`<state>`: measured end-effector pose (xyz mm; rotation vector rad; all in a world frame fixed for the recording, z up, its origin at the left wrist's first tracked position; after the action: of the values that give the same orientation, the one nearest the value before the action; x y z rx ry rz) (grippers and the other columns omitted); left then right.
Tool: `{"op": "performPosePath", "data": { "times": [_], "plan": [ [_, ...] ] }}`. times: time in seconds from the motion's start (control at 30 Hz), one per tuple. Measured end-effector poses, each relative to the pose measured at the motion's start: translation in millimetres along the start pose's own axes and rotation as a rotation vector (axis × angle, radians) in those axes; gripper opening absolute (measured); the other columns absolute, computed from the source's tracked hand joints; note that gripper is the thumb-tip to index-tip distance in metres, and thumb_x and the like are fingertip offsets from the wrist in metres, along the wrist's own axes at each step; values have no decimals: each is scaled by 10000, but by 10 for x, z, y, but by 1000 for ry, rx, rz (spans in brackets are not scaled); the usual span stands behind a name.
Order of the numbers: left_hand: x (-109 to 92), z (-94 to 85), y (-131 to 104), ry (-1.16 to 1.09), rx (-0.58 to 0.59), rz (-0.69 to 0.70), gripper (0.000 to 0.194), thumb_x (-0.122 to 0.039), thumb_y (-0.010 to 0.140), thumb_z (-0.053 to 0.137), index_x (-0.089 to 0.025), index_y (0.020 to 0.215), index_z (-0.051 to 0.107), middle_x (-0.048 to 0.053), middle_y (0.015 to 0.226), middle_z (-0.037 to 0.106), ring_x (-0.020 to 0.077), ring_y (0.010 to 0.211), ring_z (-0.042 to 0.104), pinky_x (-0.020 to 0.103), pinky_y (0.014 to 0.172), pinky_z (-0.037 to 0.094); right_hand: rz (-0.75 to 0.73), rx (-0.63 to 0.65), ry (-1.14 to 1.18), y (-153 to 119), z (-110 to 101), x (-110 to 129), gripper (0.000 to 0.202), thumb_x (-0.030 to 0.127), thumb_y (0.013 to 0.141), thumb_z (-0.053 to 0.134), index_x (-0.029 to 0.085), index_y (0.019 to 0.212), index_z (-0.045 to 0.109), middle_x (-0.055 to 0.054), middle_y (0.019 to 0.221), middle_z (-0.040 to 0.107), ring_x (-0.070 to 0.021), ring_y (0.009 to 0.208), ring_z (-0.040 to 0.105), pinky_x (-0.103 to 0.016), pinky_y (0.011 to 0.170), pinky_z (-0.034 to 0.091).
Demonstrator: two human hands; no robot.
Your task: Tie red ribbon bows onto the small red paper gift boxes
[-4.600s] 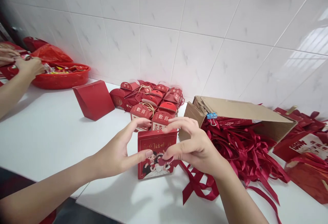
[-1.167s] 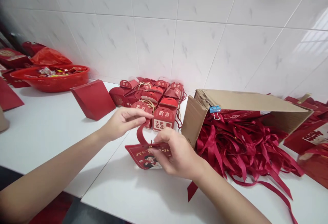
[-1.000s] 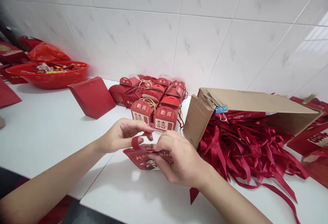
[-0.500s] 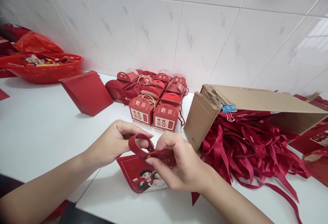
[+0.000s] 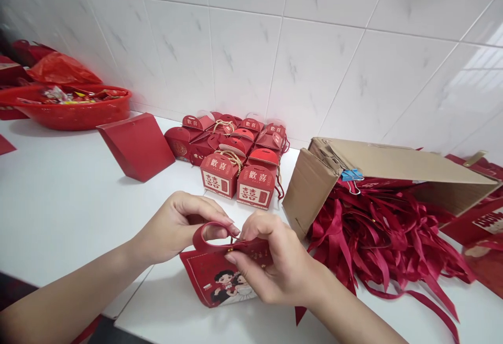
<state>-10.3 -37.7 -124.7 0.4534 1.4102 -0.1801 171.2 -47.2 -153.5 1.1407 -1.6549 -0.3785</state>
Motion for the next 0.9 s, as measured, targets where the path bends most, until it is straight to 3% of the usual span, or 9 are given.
{"op": "performPosePath", "data": {
  "times": [0.3,0.53,0.63,0.77,0.9],
  "plan": [
    [4,-22,-30,53,44,13,100,-135,686,766,-223,732,776,37,751,755,163,690,706,227,633,577,21,12,3,2,-12,11,493,6,757,616,266,1079,349,-10,812,478,-148,699,513,-303,577,483],
    [-49,-59,-89,117,199,128,132,-163,806,652,-188,877,760,98,896,741,217,823,701,320,734,581,-53,0,-66,56,-46,9,472,14,771,600,261,1093,360,9,754,498,-142,666,531,-303,586,497],
    [-33,-62,-115,186,240,257,261,-84,752,666,-174,991,720,104,967,712,215,879,686,312,767,577,-133,38,-192,94,-103,14,379,23,785,587,243,1048,425,-10,757,573,-159,707,577,-302,599,506],
    [68,-37,-130,306,146,399,378,35,690,631,-170,1006,656,72,954,658,177,888,661,269,774,570,-295,55,-405,95,-139,-9,277,-18,771,589,180,949,510,-69,845,666,-189,824,614,-365,702,532],
    [172,-25,-115,307,65,388,304,45,720,602,-177,929,601,34,926,633,132,867,652,225,777,563,-410,36,-525,58,-108,-67,277,-28,784,573,159,983,525,-90,879,684,-206,862,616,-385,711,534]
  ]
}}
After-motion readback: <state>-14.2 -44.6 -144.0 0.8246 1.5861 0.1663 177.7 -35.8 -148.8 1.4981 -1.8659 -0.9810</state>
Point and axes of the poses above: each hand's wrist, its own y-axis towards the middle knuckle, its own z-axis out of the palm, x = y × z, the point moved 2 cm from there along y, towards the middle knuckle
